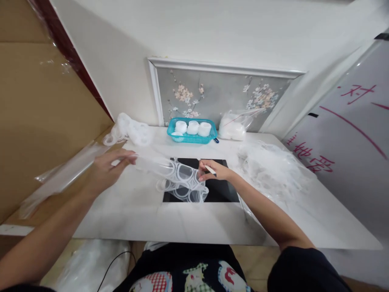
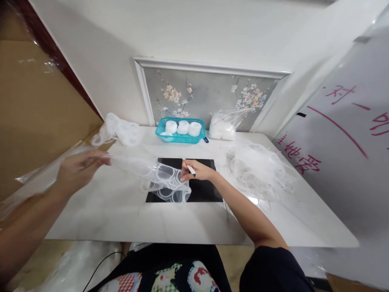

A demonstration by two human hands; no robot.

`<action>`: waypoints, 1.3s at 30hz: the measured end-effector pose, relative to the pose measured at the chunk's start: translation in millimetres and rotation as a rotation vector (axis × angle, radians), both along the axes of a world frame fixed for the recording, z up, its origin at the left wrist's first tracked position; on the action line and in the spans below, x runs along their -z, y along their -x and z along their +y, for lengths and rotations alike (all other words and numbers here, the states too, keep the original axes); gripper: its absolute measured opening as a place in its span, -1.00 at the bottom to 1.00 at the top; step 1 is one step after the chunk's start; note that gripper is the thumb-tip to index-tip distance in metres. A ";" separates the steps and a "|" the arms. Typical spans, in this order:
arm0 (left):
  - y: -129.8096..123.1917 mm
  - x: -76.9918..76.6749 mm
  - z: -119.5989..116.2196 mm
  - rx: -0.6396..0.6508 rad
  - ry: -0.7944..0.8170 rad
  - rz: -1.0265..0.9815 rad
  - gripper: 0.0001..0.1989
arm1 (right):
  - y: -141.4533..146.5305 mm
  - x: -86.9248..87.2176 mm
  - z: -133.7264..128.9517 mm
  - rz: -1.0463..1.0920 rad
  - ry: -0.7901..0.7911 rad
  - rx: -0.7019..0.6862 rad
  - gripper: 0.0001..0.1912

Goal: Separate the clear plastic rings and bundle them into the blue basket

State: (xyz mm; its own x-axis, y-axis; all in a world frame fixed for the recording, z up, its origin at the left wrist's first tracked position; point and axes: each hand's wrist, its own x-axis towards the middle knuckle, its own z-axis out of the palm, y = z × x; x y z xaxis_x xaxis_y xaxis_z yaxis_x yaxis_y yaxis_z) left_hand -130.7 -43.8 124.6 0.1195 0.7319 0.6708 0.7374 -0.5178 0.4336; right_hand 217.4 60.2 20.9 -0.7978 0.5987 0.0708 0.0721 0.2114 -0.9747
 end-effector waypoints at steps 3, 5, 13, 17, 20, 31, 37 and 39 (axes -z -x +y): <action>-0.8 -17.9 5.9 -0.141 -0.004 -0.162 -0.66 | -11.2 -15.4 -6.0 -0.161 -0.223 0.016 -0.54; -2.7 -36.2 19.7 -0.181 -0.051 -0.249 -0.67 | -18.0 -32.2 -2.5 -0.233 -0.376 0.091 -0.56; 11.9 -122.4 118.5 -0.237 -0.036 -0.096 -0.39 | -69.5 -148.3 72.8 -0.052 -0.772 0.706 -0.47; 3.1 -149.0 143.1 -0.181 0.011 -0.038 -0.31 | -87.8 -194.2 86.5 0.075 -0.957 0.860 -0.50; -9.7 -147.8 135.9 -0.139 -0.008 -0.038 -0.32 | -94.5 -202.8 66.0 0.126 -0.999 0.891 -0.52; 11.2 54.0 19.9 0.516 0.642 0.373 -0.63 | -119.2 -38.5 -78.4 -0.399 -0.297 0.371 -0.62; -3.0 92.4 66.7 0.300 0.802 0.082 -0.63 | -97.6 6.8 -25.4 -0.403 -0.218 0.574 -0.61; -10.2 91.2 110.5 0.070 0.697 -0.111 -0.52 | -86.0 9.9 18.6 -0.361 -0.242 0.871 -0.62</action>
